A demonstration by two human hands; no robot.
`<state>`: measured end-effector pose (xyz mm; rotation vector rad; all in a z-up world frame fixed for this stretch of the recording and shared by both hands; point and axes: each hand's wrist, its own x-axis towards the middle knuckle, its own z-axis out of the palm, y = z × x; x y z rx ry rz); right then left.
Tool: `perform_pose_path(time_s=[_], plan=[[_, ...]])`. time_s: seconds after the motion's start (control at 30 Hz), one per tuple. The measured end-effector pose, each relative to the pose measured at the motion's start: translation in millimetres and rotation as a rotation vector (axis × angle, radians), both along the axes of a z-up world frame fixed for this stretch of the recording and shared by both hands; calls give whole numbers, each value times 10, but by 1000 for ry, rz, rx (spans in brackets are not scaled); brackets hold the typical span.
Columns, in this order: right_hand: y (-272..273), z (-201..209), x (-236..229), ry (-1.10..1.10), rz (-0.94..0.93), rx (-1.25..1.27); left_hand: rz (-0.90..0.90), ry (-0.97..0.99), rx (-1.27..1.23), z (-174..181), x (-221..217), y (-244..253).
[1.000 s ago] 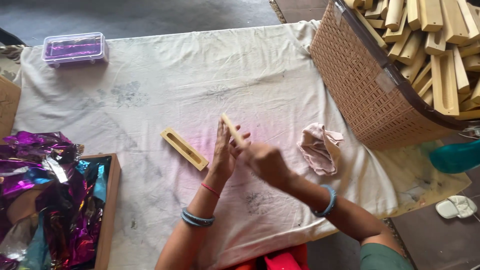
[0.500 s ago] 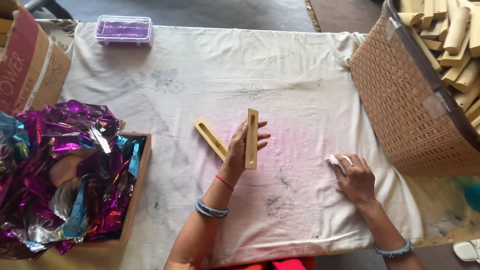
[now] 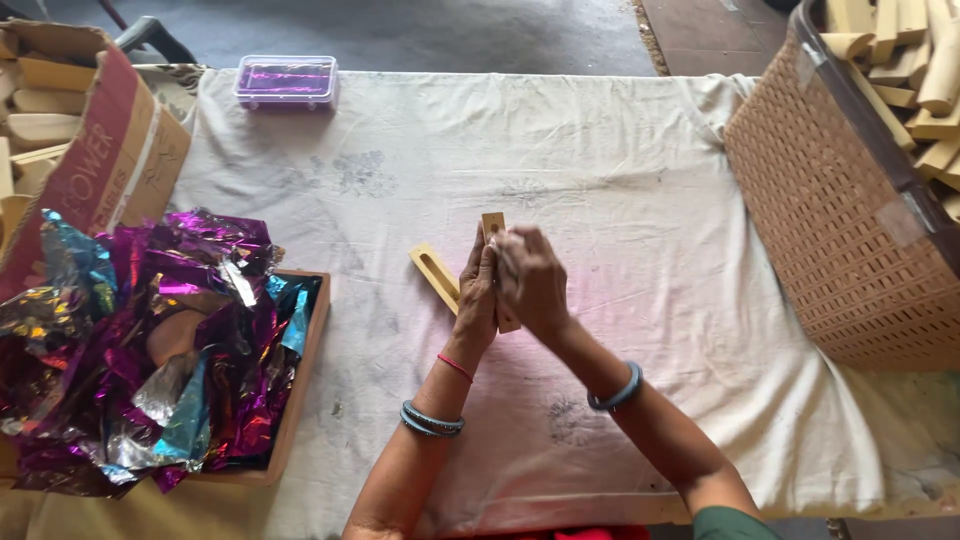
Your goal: The person wipes a small wooden block with a cloth, then wraps it in a sheet of shiny purple foil. They repeat this process with a second wooden block, wiping it before wrapping it in foil.
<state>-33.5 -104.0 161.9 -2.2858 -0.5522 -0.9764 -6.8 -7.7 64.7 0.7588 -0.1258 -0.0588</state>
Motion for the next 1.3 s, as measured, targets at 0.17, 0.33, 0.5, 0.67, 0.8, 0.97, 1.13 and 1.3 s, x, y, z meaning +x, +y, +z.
perform_pose_path(time_s=[0.17, 0.33, 0.5, 0.67, 0.8, 0.97, 1.13, 1.3], plan=[[-146, -415, -159, 42, 90, -121, 56, -37, 111, 309, -57, 67], [-226, -285, 145, 147, -18, -40, -51, -58, 126, 81, -79, -103], [-93, -245, -288, 24, 79, -115, 50, -57, 17, 209, -84, 36], [-363, -389, -462, 117, 258, -142, 83, 67, -4, 125, 20, 99], [-180, 70, -319, -48, 139, -109, -170, 50, -289, -389, 120, -75], [62, 82, 259, -25, -31, -137, -150, 65, -11, 75, -76, -147], [181, -35, 212, 52, -112, -41, 97, -198, 261, 244, -103, -37], [6, -516, -361, 31, 136, -78, 262, 68, 278, 204, 7, 230]])
